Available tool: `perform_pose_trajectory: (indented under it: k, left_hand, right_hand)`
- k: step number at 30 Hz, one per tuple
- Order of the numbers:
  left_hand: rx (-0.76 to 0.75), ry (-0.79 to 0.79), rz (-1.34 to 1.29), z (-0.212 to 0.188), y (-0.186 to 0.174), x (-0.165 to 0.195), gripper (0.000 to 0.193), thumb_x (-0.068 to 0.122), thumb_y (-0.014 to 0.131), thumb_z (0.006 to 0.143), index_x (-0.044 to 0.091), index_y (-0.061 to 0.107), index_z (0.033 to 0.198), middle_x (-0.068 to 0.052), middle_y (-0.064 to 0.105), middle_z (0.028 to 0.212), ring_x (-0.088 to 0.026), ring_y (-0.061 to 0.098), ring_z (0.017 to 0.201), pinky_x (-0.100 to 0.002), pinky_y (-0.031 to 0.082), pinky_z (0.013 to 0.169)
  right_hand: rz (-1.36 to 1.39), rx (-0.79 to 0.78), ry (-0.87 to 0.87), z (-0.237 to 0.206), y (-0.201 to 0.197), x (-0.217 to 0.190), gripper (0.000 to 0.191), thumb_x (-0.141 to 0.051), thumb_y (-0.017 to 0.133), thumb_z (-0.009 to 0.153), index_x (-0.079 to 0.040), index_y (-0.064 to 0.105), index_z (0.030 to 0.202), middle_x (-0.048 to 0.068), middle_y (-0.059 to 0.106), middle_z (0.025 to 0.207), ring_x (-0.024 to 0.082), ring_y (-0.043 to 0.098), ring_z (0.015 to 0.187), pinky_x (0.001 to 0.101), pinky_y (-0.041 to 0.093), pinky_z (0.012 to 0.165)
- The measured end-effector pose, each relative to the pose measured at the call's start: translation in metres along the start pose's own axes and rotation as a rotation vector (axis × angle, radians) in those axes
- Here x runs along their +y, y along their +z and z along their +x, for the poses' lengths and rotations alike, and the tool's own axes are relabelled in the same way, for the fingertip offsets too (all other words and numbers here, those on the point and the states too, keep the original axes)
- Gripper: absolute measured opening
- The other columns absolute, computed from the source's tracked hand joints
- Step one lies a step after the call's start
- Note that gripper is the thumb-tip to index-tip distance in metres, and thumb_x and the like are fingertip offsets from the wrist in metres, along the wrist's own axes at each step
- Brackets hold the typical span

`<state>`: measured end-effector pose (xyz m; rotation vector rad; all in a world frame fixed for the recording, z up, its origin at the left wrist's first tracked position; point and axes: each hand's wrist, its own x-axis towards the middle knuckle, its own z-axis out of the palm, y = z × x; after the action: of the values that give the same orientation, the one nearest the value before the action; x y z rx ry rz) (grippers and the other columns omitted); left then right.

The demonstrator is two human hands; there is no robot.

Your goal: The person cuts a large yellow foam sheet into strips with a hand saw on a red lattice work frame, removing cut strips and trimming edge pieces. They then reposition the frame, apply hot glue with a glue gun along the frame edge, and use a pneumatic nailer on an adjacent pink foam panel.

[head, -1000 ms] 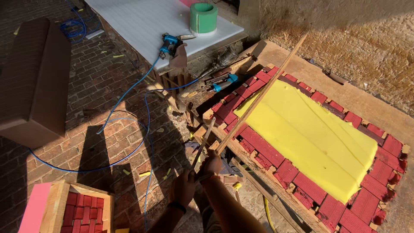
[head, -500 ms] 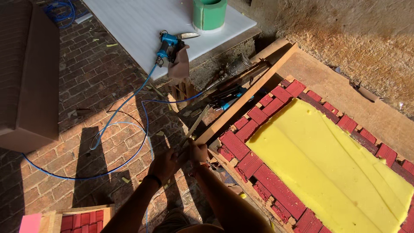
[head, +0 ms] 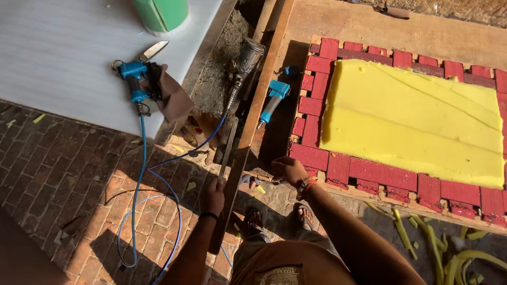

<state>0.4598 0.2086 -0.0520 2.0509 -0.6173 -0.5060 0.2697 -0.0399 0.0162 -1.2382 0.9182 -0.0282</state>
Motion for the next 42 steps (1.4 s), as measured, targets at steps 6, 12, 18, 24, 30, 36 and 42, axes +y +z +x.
perform_pose_trajectory:
  k: [6,12,18,24,30,36,42]
  left_hand:
    - [-0.317,-0.054,0.033,0.037,0.057,0.059,0.034,0.032,0.048,0.109,0.009,0.069,0.121,-0.014,0.067,0.079,-0.028,0.066,0.073,-0.044,0.051,0.068]
    - [-0.302,0.071,0.111,0.045,0.128,0.085,0.060,0.026,0.059,0.099,0.007,0.038,0.153,-0.021,0.050,0.146,-0.038,0.051,0.131,-0.048,0.042,0.107]
    - [-0.280,0.208,0.144,0.011,0.129,0.097,0.059,0.015,0.068,0.092,0.009,0.044,0.145,-0.018,0.047,0.148,-0.036,0.046,0.137,-0.046,0.040,0.112]
    - [-0.173,0.576,0.068,-0.047,0.148,0.146,0.040,0.006,0.068,0.090,0.009,0.058,0.129,-0.016,0.056,0.133,-0.035,0.053,0.129,-0.046,0.045,0.109]
    - [-0.391,0.889,0.029,-0.176,0.214,0.202,0.037,0.000,0.068,0.089,0.007,0.060,0.124,-0.018,0.053,0.132,-0.037,0.052,0.126,-0.050,0.045,0.104]
    - [-0.727,0.996,0.031,-0.307,0.272,0.239,0.033,0.001,0.067,0.091,0.008,0.062,0.123,-0.014,0.054,0.131,-0.033,0.056,0.123,-0.046,0.048,0.100]
    - [-1.112,1.073,-0.037,-0.442,0.336,0.263,0.023,0.002,0.066,0.090,0.009,0.069,0.112,-0.008,0.063,0.125,-0.026,0.064,0.114,-0.039,0.054,0.087]
  right_hand:
    - [0.227,0.270,0.082,-0.069,-0.032,0.035,0.034,-0.026,0.066,0.098,-0.003,0.069,0.122,0.012,0.078,0.092,0.018,0.071,0.069,0.0319,0.056,0.062]
    - [0.325,0.468,0.124,-0.132,-0.046,0.075,0.032,-0.027,0.066,0.097,-0.004,0.070,0.120,0.010,0.077,0.093,0.018,0.070,0.073,0.0322,0.055,0.066]
    - [0.403,0.625,0.113,-0.182,-0.057,0.090,0.030,-0.028,0.065,0.098,-0.005,0.071,0.117,0.009,0.077,0.093,0.017,0.071,0.075,0.0319,0.056,0.068]
    - [0.524,0.734,0.063,-0.258,-0.084,0.128,0.024,-0.028,0.065,0.098,-0.009,0.070,0.112,0.005,0.076,0.089,0.016,0.071,0.074,0.0325,0.057,0.068]
    - [0.862,0.948,-0.057,-0.381,-0.129,0.219,0.019,-0.024,0.066,0.098,-0.008,0.068,0.107,0.003,0.072,0.082,0.015,0.068,0.067,0.0316,0.057,0.065]
    - [1.172,1.255,-0.170,-0.529,-0.141,0.338,0.017,-0.020,0.067,0.095,-0.007,0.069,0.106,0.004,0.071,0.079,0.012,0.064,0.063,0.0298,0.054,0.059]
    - [1.412,1.605,-0.229,-0.661,-0.104,0.447,0.015,-0.019,0.066,0.094,-0.008,0.066,0.105,0.005,0.070,0.076,0.012,0.064,0.060,0.0269,0.050,0.052]
